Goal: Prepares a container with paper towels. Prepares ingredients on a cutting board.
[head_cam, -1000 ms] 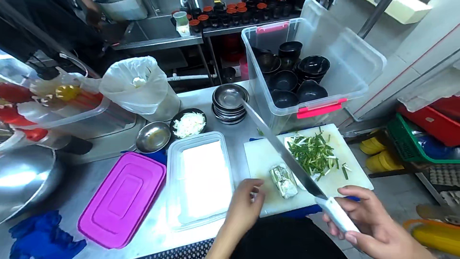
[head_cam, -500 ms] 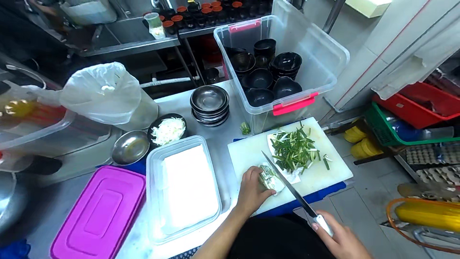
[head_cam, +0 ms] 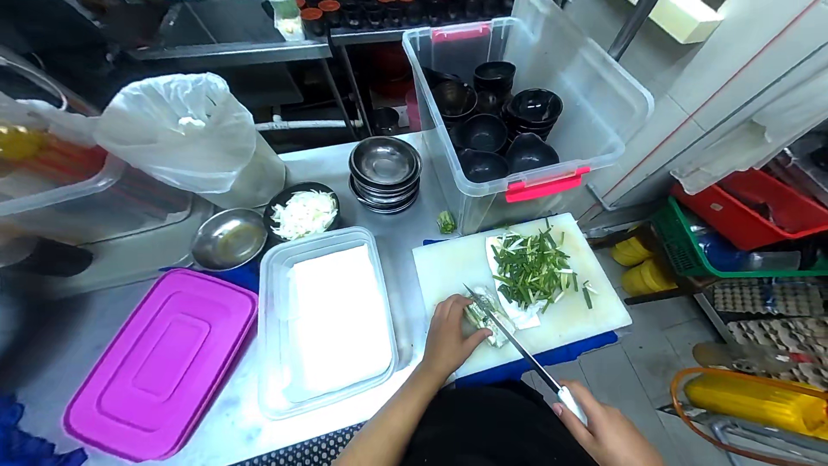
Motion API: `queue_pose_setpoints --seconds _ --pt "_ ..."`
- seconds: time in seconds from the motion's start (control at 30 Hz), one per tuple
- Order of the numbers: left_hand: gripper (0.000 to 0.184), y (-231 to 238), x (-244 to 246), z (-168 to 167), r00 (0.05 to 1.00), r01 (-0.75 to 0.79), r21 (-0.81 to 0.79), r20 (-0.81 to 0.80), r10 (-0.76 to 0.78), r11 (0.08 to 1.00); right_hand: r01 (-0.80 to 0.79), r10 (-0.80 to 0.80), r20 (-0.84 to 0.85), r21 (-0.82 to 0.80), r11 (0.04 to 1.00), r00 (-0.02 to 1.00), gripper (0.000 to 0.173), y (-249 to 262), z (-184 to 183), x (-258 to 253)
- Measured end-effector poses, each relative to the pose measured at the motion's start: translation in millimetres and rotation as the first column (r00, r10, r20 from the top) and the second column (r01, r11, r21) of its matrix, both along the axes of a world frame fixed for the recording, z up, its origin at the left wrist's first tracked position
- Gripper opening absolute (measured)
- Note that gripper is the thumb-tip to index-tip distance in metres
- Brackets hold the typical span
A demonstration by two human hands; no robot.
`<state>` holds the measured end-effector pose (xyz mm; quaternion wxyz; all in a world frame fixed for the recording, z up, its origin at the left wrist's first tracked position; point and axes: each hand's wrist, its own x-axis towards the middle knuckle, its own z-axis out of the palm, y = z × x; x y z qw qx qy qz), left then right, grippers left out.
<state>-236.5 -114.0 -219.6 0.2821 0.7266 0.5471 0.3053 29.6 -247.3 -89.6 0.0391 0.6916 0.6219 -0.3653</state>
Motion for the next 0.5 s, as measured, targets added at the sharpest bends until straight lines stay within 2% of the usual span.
queue_pose_setpoints --seconds 0.5 --pt "0.068 0 2 2 0.999 -0.009 0.002 -0.031 0.009 1.000 -0.046 0.049 0.100 -0.032 0.998 0.994 0.048 -5 23 -10"
